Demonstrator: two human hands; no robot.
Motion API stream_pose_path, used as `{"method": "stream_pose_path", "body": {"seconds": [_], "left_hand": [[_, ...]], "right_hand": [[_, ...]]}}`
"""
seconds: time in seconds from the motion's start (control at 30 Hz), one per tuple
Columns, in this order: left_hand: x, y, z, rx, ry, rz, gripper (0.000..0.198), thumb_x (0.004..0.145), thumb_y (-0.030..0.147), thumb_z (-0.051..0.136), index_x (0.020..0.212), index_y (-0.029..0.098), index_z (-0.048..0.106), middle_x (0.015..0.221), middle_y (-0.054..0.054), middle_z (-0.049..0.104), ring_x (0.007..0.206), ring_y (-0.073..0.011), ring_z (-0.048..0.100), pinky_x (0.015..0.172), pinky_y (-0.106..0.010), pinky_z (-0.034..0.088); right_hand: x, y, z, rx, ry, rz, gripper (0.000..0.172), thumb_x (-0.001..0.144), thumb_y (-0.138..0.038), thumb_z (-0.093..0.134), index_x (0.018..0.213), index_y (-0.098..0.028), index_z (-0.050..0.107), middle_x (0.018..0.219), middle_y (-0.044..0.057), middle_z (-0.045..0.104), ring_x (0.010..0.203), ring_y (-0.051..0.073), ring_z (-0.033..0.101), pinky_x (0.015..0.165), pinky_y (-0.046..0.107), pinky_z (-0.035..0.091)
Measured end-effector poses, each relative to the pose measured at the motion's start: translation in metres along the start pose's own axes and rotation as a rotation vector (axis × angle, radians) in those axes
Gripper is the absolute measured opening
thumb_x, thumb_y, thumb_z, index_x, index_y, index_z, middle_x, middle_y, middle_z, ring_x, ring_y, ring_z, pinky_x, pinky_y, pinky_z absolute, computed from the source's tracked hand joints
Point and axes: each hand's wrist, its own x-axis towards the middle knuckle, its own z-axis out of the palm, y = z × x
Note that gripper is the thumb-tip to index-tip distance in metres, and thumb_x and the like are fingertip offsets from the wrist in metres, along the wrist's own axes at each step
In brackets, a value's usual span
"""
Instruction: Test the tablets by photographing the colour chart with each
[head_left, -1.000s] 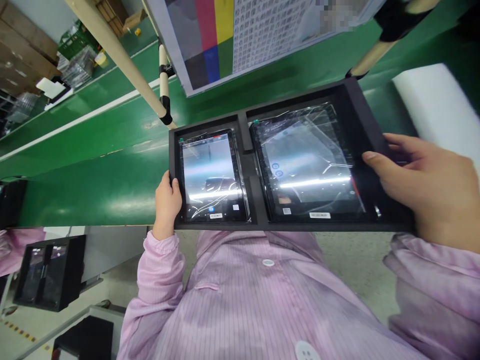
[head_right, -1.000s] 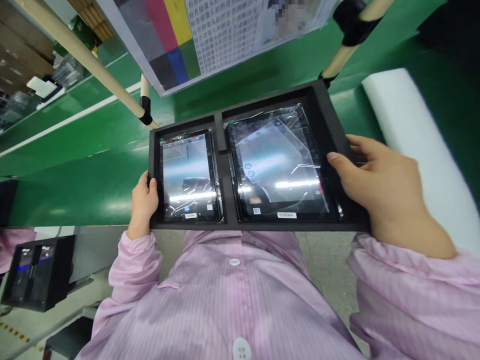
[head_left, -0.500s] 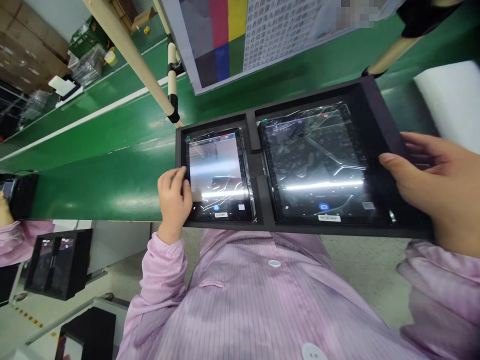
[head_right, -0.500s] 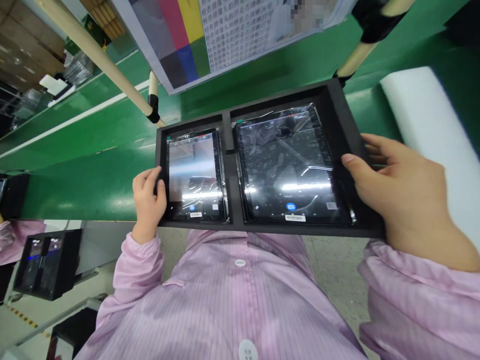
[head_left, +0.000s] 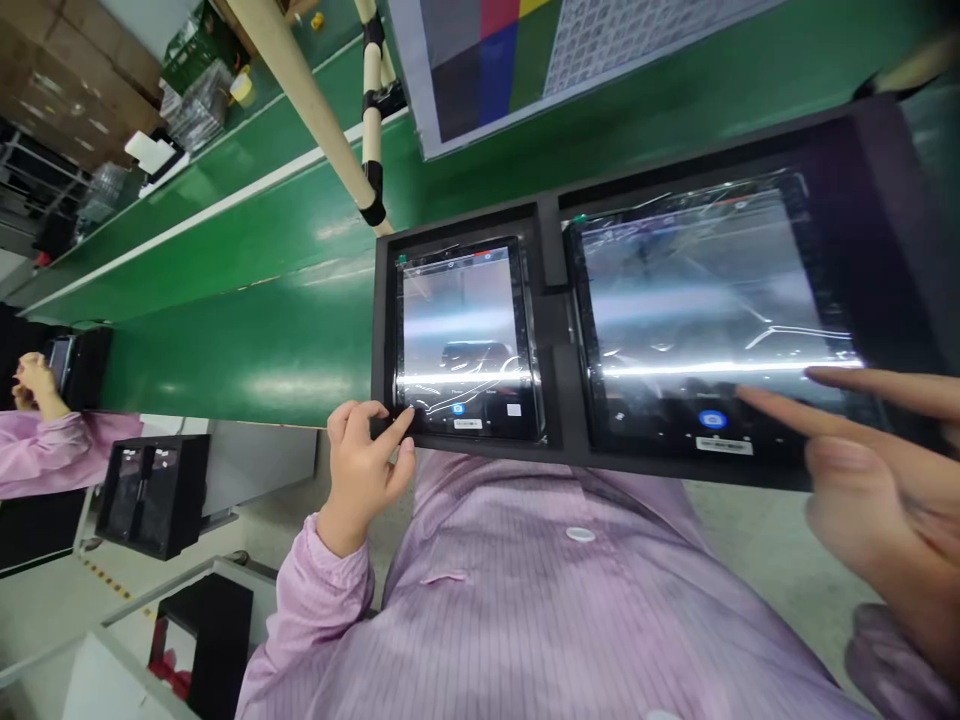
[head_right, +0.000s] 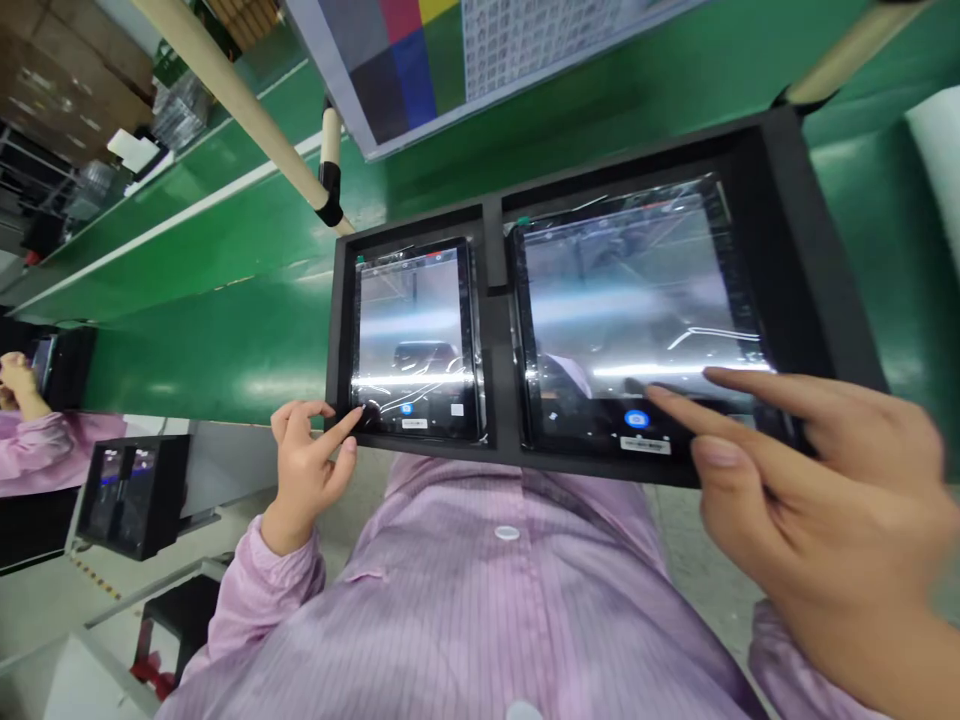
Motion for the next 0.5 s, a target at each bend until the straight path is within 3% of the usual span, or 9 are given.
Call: {"method": "stream_pose_path", "body": {"seconds": [0.17, 0.3, 0.4, 0.5], "left_hand": [[0.001, -0.001, 0.008, 0.008, -0.03, 0.002, 0.028, 0.091, 0.025, 0.059, 0.111, 0.019, 0.078, 0.105, -0.014, 0.059, 0.102, -0.0284, 0.051, 0.093, -0.047, 0.041], [0.011, -0.007, 0.007, -0.018, 0.099, 0.002, 0.027, 0.093, 0.022, 0.055, 0.109, 0.02, 0.077, 0.104, -0.013, 0.059, 0.1, -0.0273, 0.053, 0.094, -0.048, 0.041], [0.034, -0.013, 0.009, -0.07, 0.091, -0.015, 0.025, 0.094, 0.024, 0.056, 0.106, 0.021, 0.077, 0.105, -0.013, 0.061, 0.104, -0.0279, 0.054, 0.094, -0.047, 0.044], [0.073, -0.023, 0.015, -0.141, -0.006, -0.015, 0.027, 0.094, 0.028, 0.054, 0.107, 0.022, 0.077, 0.11, -0.013, 0.063, 0.109, -0.028, 0.058, 0.097, -0.047, 0.046]], "right_hand": [[0.018, -0.014, 0.004, -0.016, 0.163, -0.304, 0.029, 0.098, -0.025, 0.046, 0.099, -0.016, 0.074, 0.11, 0.011, 0.066, 0.098, 0.022, 0.062, 0.086, 0.042, 0.048], [0.016, -0.014, 0.005, -0.023, 0.125, -0.313, 0.029, 0.096, -0.021, 0.049, 0.09, -0.018, 0.078, 0.112, 0.008, 0.065, 0.102, 0.02, 0.059, 0.088, 0.04, 0.047], [0.014, -0.02, 0.006, -0.003, 0.073, -0.304, 0.029, 0.096, -0.02, 0.051, 0.089, -0.023, 0.079, 0.115, 0.005, 0.065, 0.108, 0.02, 0.056, 0.091, 0.04, 0.045], [0.014, -0.029, 0.01, 0.008, 0.045, -0.335, 0.03, 0.098, -0.022, 0.05, 0.095, -0.025, 0.079, 0.119, 0.004, 0.063, 0.112, 0.021, 0.053, 0.093, 0.04, 0.042]]}}
